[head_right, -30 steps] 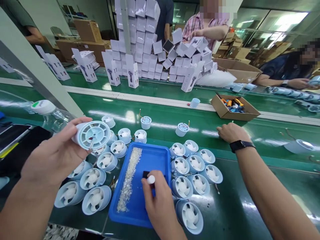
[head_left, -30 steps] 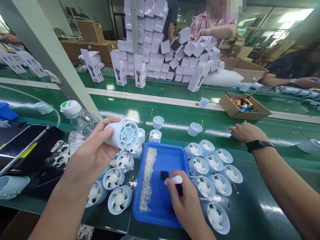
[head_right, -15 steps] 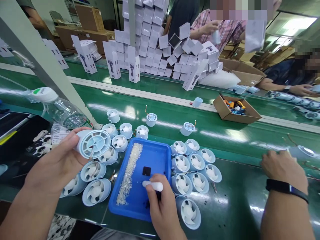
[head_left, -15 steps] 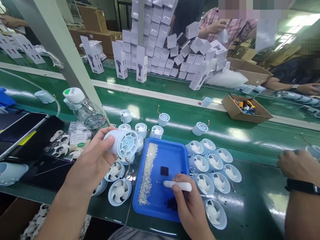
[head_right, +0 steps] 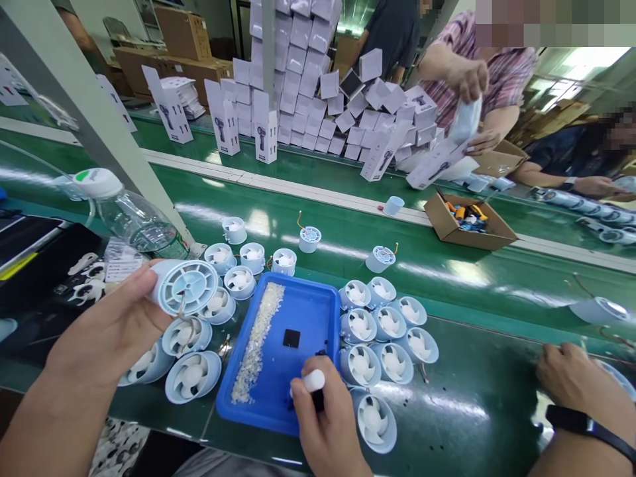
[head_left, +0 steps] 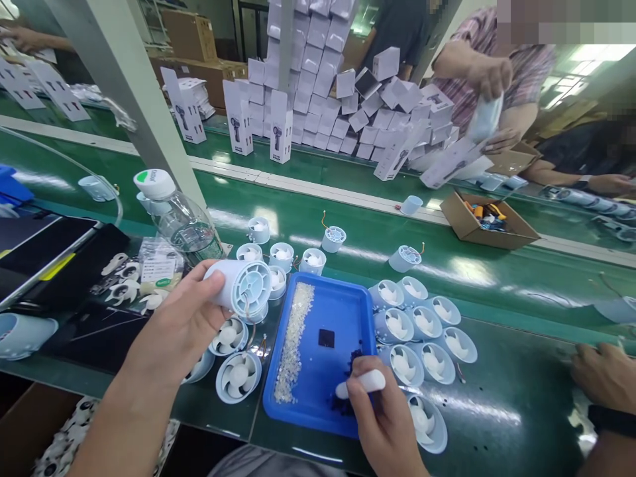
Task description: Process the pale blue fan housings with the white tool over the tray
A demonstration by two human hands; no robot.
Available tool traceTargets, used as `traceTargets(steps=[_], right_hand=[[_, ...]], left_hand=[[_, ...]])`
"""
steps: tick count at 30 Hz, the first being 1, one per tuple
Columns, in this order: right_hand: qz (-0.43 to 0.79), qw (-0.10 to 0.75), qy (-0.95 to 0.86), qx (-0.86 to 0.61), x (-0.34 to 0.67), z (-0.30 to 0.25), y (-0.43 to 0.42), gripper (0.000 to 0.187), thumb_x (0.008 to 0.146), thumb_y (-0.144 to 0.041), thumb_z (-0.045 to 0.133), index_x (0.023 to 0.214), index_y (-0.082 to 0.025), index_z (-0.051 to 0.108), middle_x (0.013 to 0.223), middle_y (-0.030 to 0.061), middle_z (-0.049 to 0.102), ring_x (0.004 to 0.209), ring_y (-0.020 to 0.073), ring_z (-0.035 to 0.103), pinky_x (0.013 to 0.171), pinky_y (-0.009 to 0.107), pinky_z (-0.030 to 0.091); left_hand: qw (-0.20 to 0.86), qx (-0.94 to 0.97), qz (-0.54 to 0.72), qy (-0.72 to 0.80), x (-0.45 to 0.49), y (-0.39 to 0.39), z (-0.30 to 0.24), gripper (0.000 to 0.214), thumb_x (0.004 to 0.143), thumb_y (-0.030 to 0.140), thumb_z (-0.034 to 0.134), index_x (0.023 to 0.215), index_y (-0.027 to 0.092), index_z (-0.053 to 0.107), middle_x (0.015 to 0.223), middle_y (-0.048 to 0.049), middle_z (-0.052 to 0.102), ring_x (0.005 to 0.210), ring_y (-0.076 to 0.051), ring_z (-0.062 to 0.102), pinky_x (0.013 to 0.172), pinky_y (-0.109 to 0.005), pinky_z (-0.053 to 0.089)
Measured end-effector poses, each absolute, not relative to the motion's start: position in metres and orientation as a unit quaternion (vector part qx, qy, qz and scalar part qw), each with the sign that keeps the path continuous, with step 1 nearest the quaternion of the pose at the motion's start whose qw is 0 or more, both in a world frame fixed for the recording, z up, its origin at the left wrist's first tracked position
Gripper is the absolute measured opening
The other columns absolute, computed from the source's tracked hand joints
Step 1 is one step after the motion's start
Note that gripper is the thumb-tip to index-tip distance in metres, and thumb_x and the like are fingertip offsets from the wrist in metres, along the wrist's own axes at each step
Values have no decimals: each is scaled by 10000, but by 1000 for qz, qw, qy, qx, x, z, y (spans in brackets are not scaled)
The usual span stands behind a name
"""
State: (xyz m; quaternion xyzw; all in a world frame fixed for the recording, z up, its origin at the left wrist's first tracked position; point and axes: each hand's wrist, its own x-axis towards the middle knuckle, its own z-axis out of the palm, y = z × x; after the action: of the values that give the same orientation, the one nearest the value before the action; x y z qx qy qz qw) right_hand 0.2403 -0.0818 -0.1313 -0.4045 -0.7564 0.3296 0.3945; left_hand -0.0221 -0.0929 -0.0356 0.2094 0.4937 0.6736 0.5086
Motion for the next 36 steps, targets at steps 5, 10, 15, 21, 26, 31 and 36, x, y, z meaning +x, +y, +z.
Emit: traceTargets(steps=[5, 10, 15, 21, 26, 31, 36], right_hand=[[338, 393, -767, -378, 244, -138, -85, 33, 946, -227, 469, 937, -229, 501, 831, 13, 581, 730, 129, 588, 599, 207, 478], [335, 373, -785, -364, 242, -137, -89, 44, 948, -219, 459, 911, -233, 476, 791, -8, 551, 682, 111, 556, 599, 193, 470], [301, 393, -798, -343, 238, -136, -78, 42, 945, -211, 476, 980, -230, 492, 839, 3, 576, 740, 115, 588, 670, 196, 494], [263, 418, -777, -390, 213, -117, -53, 60, 929, -199, 523, 969, -239, 542, 874, 2, 613, 795, 118, 618, 688, 199, 497], [248, 557, -685, -399, 202, -97, -61, 125, 943, -250, 499, 1063, -241, 534, 977, 18, 604, 918, 117, 619, 767, 198, 503], [286, 461, -725, -424, 198, -120, -47, 97, 965, -275, 453, 992, -231, 536, 832, -11, 587, 711, 101, 581, 646, 201, 477], [295, 435, -743, -414, 194, -139, -39, 124, 974, -280, 428, 997, -217, 532, 883, 9, 602, 766, 119, 589, 682, 226, 473]], left_hand=[[515, 191, 681, 484, -22, -94, -37, 273, 732, 337, 764, 933, 180, 667, 877, -11, 705, 824, -158, 623, 749, -206, 547], [514, 178, 691, 475, -21, -94, -39, 258, 749, 323, 748, 946, 162, 705, 913, -31, 734, 801, -169, 637, 728, -230, 564], [533, 193, 684, 461, -20, -94, -44, 187, 819, 311, 679, 950, 181, 710, 899, -30, 727, 818, -173, 639, 655, -203, 551], [539, 188, 670, 475, -7, -89, -50, 170, 823, 255, 678, 989, 251, 712, 971, -7, 720, 929, -193, 640, 660, -210, 546], [536, 222, 636, 508, 8, -87, -49, 197, 853, 341, 654, 1020, 249, 705, 986, -19, 719, 997, -198, 622, 763, -247, 535], [528, 241, 627, 520, 8, -88, -51, 189, 851, 349, 658, 1015, 266, 702, 967, -3, 719, 977, -184, 628, 757, -229, 520], [529, 240, 625, 521, 3, -93, -56, 208, 843, 344, 667, 1035, 273, 701, 1004, -7, 711, 1011, -186, 615, 715, -201, 513]])
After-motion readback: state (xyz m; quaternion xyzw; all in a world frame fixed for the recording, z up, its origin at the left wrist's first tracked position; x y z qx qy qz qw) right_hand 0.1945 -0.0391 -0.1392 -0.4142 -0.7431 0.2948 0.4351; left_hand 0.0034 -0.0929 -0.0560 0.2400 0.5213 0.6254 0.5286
